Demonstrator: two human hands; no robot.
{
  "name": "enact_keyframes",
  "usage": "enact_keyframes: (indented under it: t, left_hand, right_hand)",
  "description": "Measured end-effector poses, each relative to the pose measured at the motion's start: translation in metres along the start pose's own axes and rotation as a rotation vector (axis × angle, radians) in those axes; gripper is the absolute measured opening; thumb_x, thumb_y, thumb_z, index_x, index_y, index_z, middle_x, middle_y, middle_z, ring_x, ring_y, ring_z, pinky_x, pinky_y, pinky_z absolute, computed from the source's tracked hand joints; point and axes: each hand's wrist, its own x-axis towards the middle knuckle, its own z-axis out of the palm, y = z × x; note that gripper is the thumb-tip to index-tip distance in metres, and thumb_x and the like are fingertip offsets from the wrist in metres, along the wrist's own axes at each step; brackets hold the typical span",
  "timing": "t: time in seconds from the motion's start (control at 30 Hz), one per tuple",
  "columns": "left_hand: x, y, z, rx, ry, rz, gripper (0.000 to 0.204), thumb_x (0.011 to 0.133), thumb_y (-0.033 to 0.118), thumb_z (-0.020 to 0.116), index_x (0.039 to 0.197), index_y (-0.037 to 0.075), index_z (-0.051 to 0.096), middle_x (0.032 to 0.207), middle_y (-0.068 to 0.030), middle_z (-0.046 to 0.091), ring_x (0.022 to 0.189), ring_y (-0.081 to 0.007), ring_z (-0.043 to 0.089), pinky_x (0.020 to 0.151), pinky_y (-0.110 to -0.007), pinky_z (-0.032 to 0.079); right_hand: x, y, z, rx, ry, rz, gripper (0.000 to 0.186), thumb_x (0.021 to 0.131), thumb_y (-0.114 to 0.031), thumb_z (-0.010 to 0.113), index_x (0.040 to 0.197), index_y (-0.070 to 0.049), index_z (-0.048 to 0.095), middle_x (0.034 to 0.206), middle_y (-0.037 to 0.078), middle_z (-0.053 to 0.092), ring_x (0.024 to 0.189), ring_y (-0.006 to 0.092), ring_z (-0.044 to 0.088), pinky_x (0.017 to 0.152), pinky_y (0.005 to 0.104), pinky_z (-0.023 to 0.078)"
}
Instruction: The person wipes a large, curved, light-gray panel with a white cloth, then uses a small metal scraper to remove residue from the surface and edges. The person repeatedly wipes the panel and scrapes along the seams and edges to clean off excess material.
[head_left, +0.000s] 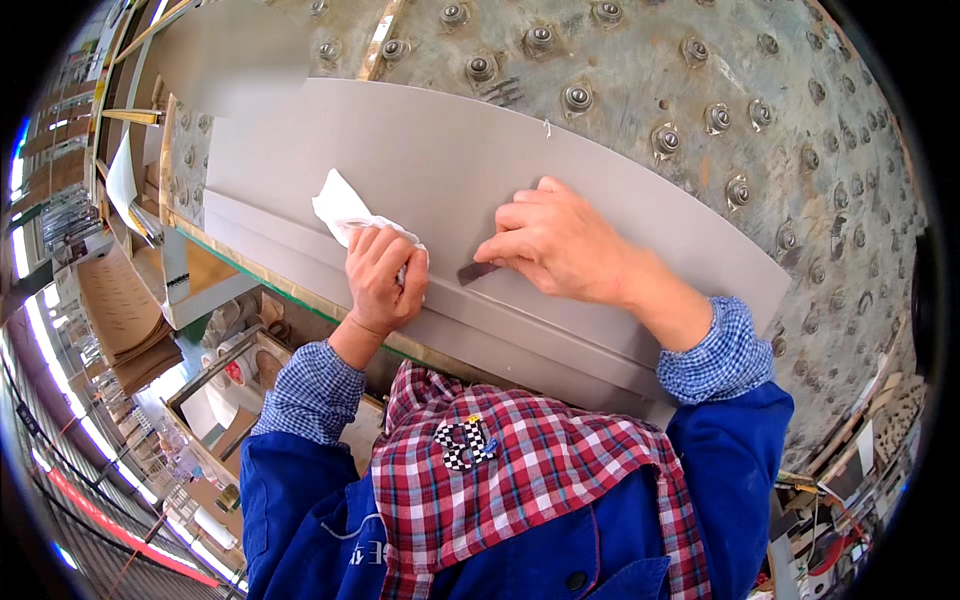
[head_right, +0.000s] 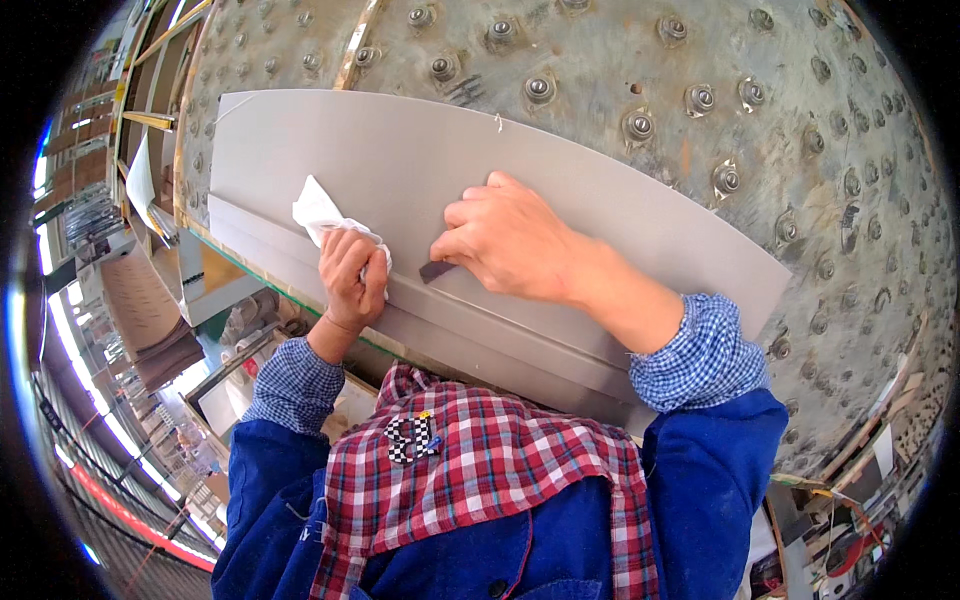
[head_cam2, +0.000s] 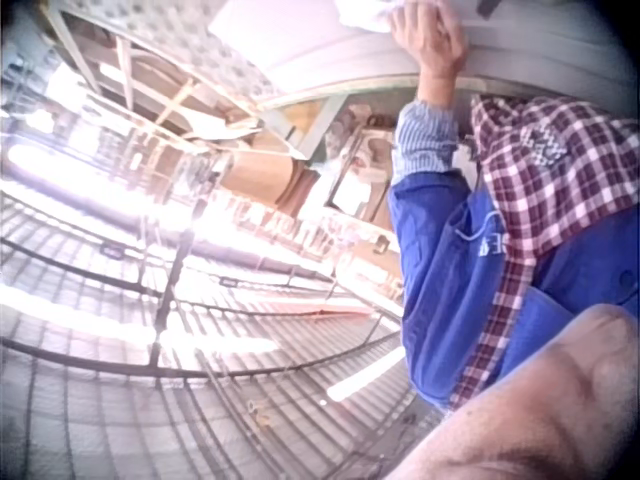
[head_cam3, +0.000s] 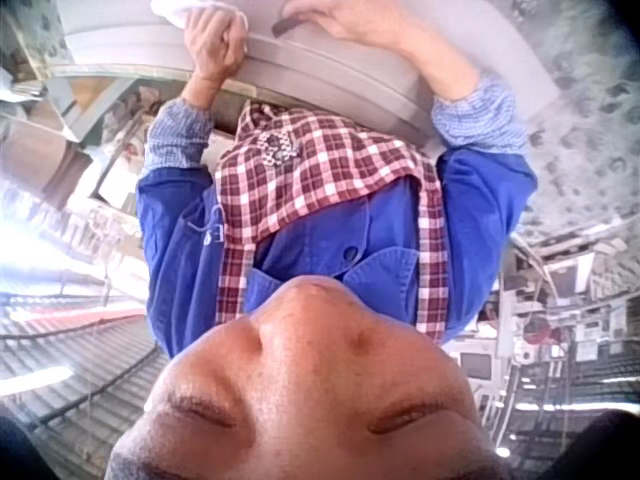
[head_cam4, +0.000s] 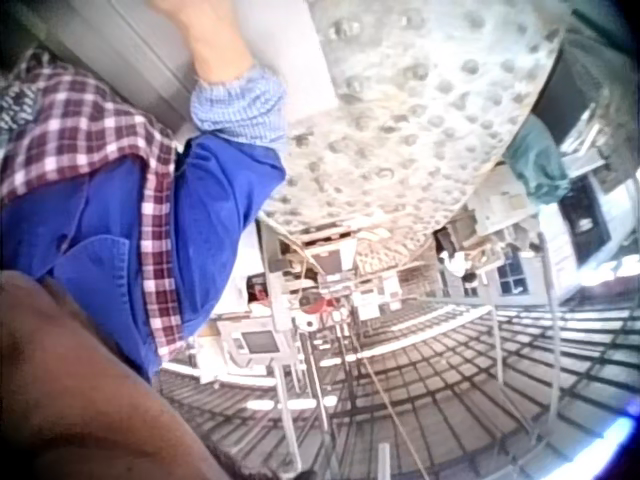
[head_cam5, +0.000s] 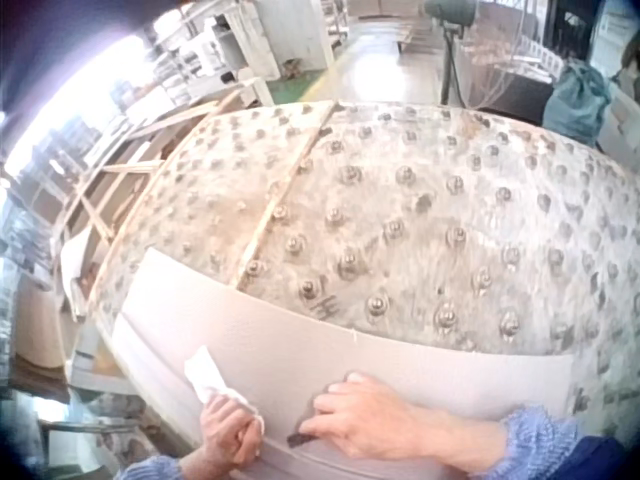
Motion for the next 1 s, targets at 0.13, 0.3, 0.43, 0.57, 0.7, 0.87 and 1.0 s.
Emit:
enact_keyframes:
  t: [0.13,0.3,0.43,0.57,0.7,0.87,1.0]
  left_hand:
    - [0.0,0.0,-0.001,0.01,-0.011,-0.004,0.01,0.073,0.005,0.061,0.068,0.007,0.052,0.067,-0.0055,0.049,0.064,-0.0259,0.047,0.063,-0.037,0.035]
    - [-0.001,-0.001,-0.001,0.018,-0.019,-0.002,0.011,0.073,0.006,0.061,0.067,0.007,0.052,0.067,-0.0057,0.049,0.063,-0.0259,0.046,0.063,-0.037,0.034]
    - [-0.001,-0.001,-0.001,0.021,-0.015,0.001,0.012,0.073,0.006,0.061,0.067,0.007,0.051,0.066,-0.0056,0.048,0.063,-0.026,0.046,0.063,-0.037,0.034]
    - [-0.001,0.0,-0.001,0.021,-0.019,-0.004,0.012,0.073,0.005,0.062,0.068,0.007,0.051,0.067,-0.0056,0.049,0.063,-0.0258,0.046,0.063,-0.037,0.034]
    - [-0.001,0.0,0.0,0.031,-0.026,-0.002,0.011,0.073,0.005,0.062,0.068,0.007,0.052,0.068,-0.0056,0.05,0.064,-0.0257,0.047,0.063,-0.037,0.035]
    - [0.0,0.0,-0.001,0.027,-0.019,-0.001,0.011,0.072,0.005,0.062,0.067,0.007,0.052,0.067,-0.0056,0.05,0.063,-0.0257,0.046,0.062,-0.037,0.035]
    - [0.001,0.001,-0.001,0.036,-0.017,0.014,0.012,0.072,0.005,0.062,0.067,0.007,0.051,0.066,-0.0055,0.049,0.062,-0.0256,0.045,0.062,-0.037,0.034]
  right_hand:
    - [0.0,0.003,-0.006,0.007,-0.064,-0.01,0.01,0.078,-0.014,0.068,0.086,-0.017,0.071,0.069,-0.002,0.051,0.071,0.0169,0.052,0.068,0.0312,0.036]
    - [0.0,0.001,-0.019,0.01,-0.178,0.026,0.011,0.082,-0.017,0.062,0.082,-0.019,0.073,0.073,-0.001,0.059,0.078,0.0182,0.057,0.072,0.0328,0.039]
    - [-0.003,0.003,-0.033,0.012,-0.28,0.023,0.01,0.081,-0.016,0.063,0.084,-0.018,0.073,0.076,-0.001,0.061,0.081,0.0182,0.057,0.074,0.0334,0.039]
    - [-0.008,0.007,-0.036,0.087,-0.139,0.041,0.008,0.078,-0.015,0.068,0.086,-0.014,0.071,0.071,-0.002,0.053,0.075,0.0169,0.053,0.07,0.0317,0.037]
    - [-0.004,0.003,-0.012,0.016,-0.017,0.013,0.009,0.078,-0.014,0.068,0.087,-0.014,0.07,0.072,-0.002,0.053,0.075,0.0172,0.053,0.069,0.0317,0.037]
    - [-0.006,-0.003,-0.003,0.027,-0.04,0.025,0.009,0.079,-0.013,0.067,0.087,-0.015,0.07,0.072,-0.002,0.053,0.074,0.017,0.053,0.069,0.0319,0.037]
    - [-0.006,0.0,-0.008,0.012,-0.084,0.013,0.009,0.08,-0.014,0.066,0.088,-0.016,0.07,0.071,-0.001,0.052,0.074,0.0168,0.053,0.069,0.0319,0.037]
